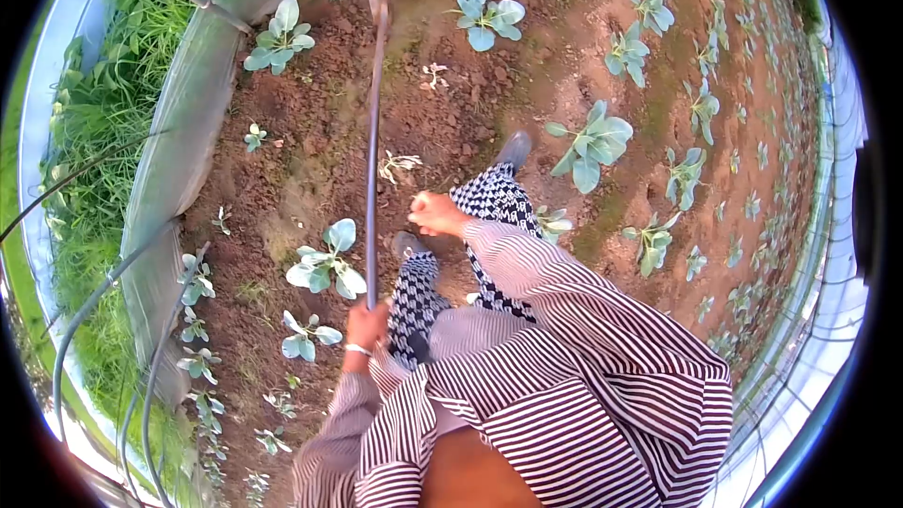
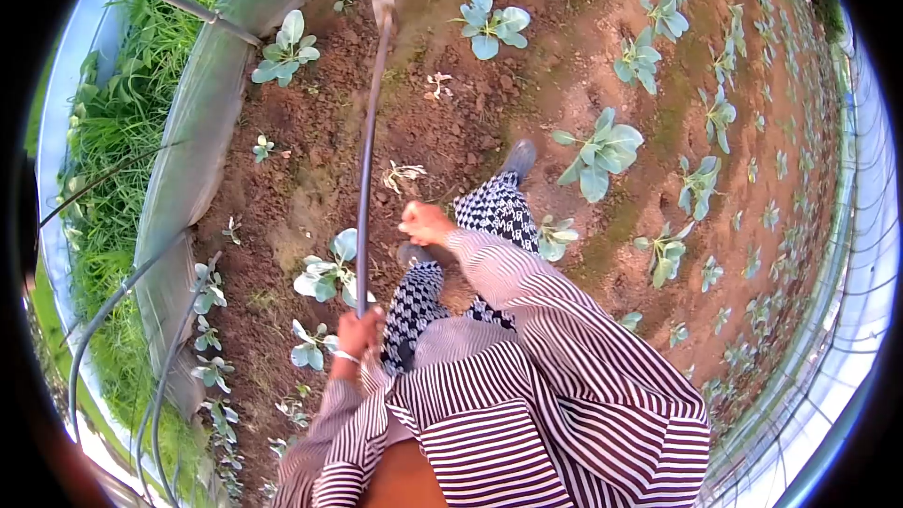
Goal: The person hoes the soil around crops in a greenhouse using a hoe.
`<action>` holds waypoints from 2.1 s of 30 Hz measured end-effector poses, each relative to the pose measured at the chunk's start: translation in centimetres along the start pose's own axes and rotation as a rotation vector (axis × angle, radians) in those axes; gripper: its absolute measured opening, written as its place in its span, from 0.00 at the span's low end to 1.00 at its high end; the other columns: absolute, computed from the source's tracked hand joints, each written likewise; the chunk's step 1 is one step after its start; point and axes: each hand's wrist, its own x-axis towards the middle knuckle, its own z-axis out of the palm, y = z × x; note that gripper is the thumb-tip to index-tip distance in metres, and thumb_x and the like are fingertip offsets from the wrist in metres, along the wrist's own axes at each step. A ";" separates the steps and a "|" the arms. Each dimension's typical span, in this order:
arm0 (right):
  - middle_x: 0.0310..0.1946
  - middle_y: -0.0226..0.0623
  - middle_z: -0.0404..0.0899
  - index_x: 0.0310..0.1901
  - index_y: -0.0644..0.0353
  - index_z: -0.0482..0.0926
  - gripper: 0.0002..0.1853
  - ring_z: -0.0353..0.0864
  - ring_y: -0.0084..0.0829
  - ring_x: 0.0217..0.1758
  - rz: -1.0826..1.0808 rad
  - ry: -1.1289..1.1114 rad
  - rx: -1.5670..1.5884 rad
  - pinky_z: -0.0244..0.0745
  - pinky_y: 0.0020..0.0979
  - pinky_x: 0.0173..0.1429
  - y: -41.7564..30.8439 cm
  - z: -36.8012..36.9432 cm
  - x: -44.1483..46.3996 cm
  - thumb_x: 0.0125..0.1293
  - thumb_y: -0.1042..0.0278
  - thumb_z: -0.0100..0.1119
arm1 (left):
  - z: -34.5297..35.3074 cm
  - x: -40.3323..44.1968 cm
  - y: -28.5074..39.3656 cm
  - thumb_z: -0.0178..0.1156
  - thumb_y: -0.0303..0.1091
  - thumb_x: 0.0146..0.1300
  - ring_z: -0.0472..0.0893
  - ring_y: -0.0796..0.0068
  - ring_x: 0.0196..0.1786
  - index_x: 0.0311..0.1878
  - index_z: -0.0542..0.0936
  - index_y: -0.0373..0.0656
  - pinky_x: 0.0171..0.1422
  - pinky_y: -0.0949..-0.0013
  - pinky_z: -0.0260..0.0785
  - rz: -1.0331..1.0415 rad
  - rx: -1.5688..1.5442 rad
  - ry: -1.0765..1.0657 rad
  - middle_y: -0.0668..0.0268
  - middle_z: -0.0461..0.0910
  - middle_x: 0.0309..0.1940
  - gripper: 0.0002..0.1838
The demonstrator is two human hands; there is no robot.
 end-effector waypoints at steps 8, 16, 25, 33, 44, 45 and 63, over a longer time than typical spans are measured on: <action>0.20 0.34 0.74 0.32 0.59 0.71 0.06 0.76 0.27 0.19 0.364 0.570 0.725 0.73 0.27 0.20 17.5 -34.6 -12.9 0.61 0.69 0.58 | 2.1 -5.8 17.7 0.58 0.33 0.61 0.63 0.82 0.12 0.34 0.71 0.39 0.12 0.75 0.55 -0.147 -0.257 -0.107 0.73 0.66 0.15 0.08; 0.25 0.34 0.73 0.38 0.58 0.67 0.10 0.75 0.28 0.25 -0.433 0.884 0.723 0.73 0.29 0.29 -4.0 -57.6 -21.6 0.67 0.60 0.51 | 12.6 -10.4 37.9 0.57 0.28 0.61 0.66 0.82 0.11 0.25 0.67 0.39 0.10 0.74 0.60 -0.279 -0.273 -0.141 0.70 0.68 0.14 0.11; 0.44 0.34 0.74 0.47 0.57 0.72 0.22 0.71 0.27 0.40 -1.966 0.439 0.313 0.64 0.29 0.48 -34.3 -62.5 -32.2 0.61 0.46 0.53 | 20.2 -11.2 48.7 0.59 0.31 0.60 0.69 0.80 0.11 0.21 0.71 0.39 0.13 0.71 0.65 -0.314 -0.266 -0.145 0.71 0.70 0.14 0.13; 0.49 0.38 0.73 0.47 0.65 0.70 0.16 0.73 0.30 0.47 -2.177 0.206 0.172 0.66 0.33 0.58 -43.3 -71.1 -27.6 0.60 0.66 0.52 | 29.7 -10.3 56.5 0.57 0.26 0.58 0.72 0.75 0.13 0.31 0.73 0.35 0.14 0.67 0.67 -0.339 -0.458 -0.210 0.69 0.70 0.15 0.04; 0.44 0.40 0.74 0.49 0.67 0.69 0.19 0.73 0.32 0.47 -2.243 0.118 0.066 0.66 0.35 0.58 -52.4 -90.2 -22.1 0.64 0.60 0.48 | 42.8 -6.7 70.8 0.55 0.24 0.56 0.73 0.73 0.11 0.27 0.72 0.34 0.13 0.71 0.65 -0.242 -0.710 -0.034 0.66 0.72 0.15 0.05; 0.44 0.40 0.75 0.49 0.67 0.69 0.19 0.73 0.32 0.47 -2.245 0.088 0.056 0.66 0.35 0.58 -53.1 -91.1 -21.8 0.64 0.59 0.48 | 43.1 -6.5 71.6 0.53 0.25 0.57 0.72 0.75 0.11 0.26 0.73 0.35 0.12 0.73 0.65 -0.235 -0.715 0.005 0.66 0.72 0.15 0.05; 0.28 0.28 0.73 0.37 0.54 0.77 0.17 0.66 0.23 0.27 -1.330 -0.897 0.602 0.61 0.25 0.32 -60.1 -104.0 -6.1 0.62 0.48 0.52 | 59.1 -6.7 88.4 0.52 0.29 0.53 0.65 0.81 0.11 0.32 0.70 0.36 0.12 0.77 0.57 0.122 -1.388 0.291 0.70 0.68 0.15 0.07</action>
